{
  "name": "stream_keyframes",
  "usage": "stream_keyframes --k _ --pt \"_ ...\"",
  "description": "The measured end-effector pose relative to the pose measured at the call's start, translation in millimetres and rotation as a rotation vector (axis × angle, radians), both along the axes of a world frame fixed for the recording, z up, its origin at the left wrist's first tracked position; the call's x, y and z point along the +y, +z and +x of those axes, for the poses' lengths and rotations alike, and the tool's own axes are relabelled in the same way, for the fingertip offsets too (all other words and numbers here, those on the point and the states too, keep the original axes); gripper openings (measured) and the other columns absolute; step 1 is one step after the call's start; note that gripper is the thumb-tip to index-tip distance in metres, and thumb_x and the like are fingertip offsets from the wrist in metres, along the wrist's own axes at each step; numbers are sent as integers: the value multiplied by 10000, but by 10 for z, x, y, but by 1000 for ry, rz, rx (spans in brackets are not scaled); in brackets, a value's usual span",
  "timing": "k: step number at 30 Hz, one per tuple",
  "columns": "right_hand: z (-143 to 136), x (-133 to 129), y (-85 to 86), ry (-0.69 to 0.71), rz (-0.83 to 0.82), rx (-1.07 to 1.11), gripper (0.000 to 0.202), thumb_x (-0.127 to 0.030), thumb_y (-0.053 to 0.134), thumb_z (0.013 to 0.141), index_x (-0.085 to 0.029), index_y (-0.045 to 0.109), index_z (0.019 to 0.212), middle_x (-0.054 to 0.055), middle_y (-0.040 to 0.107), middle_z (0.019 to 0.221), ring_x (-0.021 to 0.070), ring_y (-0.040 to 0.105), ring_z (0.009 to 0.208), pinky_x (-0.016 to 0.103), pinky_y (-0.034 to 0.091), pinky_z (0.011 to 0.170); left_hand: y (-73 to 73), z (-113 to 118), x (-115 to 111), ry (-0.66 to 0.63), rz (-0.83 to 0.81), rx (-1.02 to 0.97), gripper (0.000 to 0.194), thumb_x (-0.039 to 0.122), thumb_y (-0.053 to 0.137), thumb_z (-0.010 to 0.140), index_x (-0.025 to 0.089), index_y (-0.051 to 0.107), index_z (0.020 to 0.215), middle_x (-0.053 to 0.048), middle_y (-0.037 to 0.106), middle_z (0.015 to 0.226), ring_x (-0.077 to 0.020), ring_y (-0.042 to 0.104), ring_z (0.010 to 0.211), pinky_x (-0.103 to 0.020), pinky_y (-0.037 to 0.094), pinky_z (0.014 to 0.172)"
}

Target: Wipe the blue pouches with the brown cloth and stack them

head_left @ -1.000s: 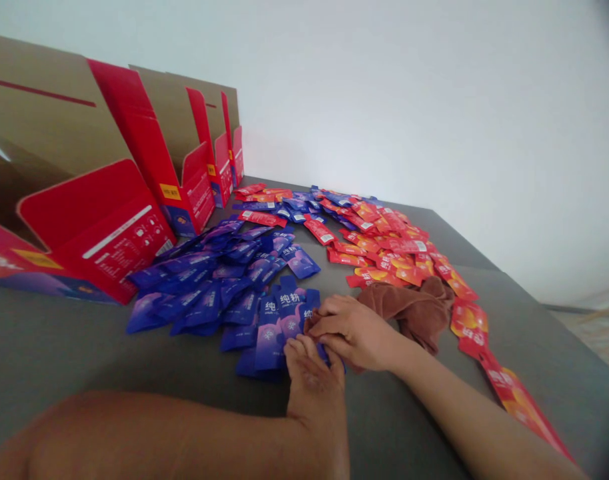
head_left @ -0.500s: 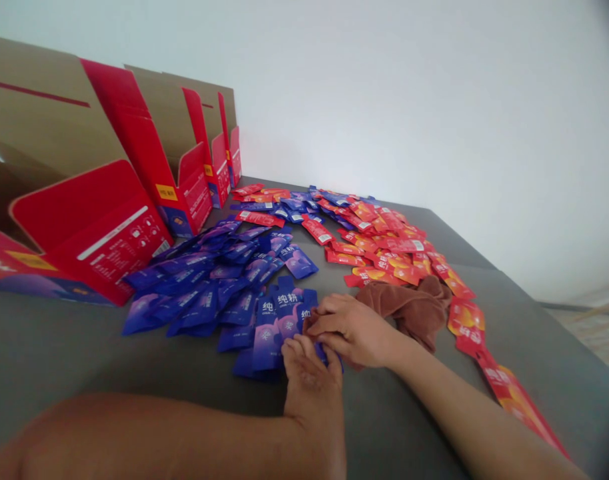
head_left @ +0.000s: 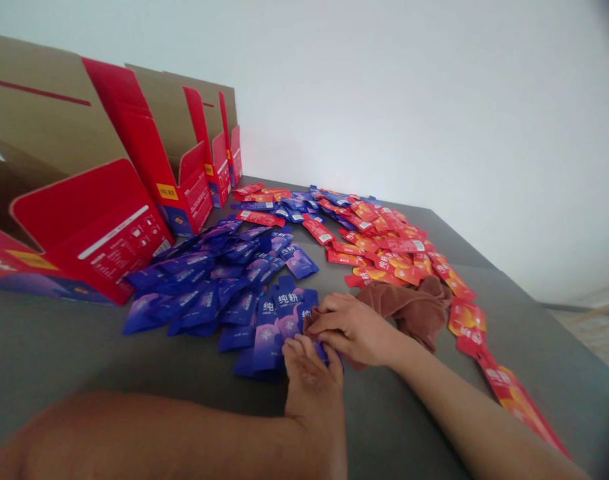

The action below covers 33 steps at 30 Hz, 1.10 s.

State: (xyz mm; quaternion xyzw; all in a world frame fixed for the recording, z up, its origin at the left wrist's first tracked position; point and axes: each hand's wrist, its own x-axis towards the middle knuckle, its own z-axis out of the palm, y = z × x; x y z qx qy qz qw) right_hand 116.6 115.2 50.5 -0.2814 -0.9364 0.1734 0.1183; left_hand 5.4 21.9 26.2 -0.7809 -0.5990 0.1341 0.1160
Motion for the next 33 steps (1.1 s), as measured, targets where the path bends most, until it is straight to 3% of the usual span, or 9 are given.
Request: stream_keyframes --k 8,17,26,33 --pt "134 168 -102 -123 50 -9 153 -188 533 853 -201 659 939 51 589 882 174 505 855 312 369 768 -85 2 -1 -29 55 -27 502 17 404 767 212 534 1211 -212 593 1192 -322 548 1086 -509 454 892" --pt "21 13 18 52 -19 -14 150 -209 550 851 -215 652 960 41 587 924 168 503 904 316 351 797 -119 0 -37 -12 102 -91 439 40 392 789 190 576 1158 -198 620 1162 -293 568 1072 -517 406 928" --pt "143 180 -120 -183 48 -30 149 -177 534 848 -203 663 918 49 595 866 167 510 842 303 372 760 -143 -11 -21 -26 124 -62 456 25 401 781 192 564 1174 -186 629 1153 -289 578 1055 -506 431 903" --pt "44 24 33 46 -29 10 141 -170 561 835 -198 656 936 43 599 926 163 514 897 316 360 817 -151 -3 -46 -11 107 -88 456 23 388 783 200 574 1160 -182 622 1168 -282 571 1069 -511 415 927"
